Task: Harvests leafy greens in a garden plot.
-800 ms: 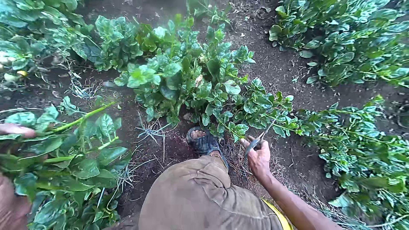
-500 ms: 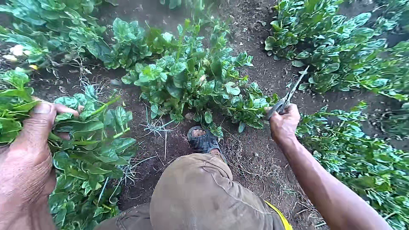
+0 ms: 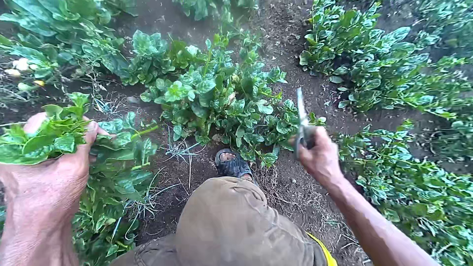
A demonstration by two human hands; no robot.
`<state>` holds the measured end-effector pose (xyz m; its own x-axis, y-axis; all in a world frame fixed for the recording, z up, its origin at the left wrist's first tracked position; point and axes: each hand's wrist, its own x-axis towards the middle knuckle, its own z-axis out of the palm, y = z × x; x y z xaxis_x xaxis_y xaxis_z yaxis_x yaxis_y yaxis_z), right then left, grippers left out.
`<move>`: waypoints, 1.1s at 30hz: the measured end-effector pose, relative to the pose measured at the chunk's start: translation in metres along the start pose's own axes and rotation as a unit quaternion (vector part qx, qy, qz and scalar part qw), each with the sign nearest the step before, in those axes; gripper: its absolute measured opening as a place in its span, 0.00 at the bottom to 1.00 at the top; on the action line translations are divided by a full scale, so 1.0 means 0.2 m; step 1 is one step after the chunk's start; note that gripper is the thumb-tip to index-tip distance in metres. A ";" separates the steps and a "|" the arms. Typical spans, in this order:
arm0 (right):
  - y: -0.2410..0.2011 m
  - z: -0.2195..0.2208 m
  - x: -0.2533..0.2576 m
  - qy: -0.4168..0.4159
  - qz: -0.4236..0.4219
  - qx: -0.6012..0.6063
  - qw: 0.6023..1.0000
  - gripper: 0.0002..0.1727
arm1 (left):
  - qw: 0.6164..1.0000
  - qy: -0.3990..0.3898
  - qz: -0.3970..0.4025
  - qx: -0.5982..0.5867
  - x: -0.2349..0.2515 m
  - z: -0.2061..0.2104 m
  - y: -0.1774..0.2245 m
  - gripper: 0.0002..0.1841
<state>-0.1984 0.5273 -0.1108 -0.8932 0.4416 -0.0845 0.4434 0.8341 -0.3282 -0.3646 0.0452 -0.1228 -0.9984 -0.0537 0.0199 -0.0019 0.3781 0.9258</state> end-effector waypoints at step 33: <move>-0.20 0.08 0.31 -0.155 -0.065 0.356 0.919 0.17 | 0.930 -0.361 -0.014 0.065 -0.27 1.25 0.33 0.31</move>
<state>-0.2731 0.5151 -0.1182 -0.9622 0.1459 -0.2300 0.2698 0.3965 -0.8775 -0.3260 0.3039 -0.1567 -0.7766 0.5514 -0.3045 0.0123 0.4965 0.8679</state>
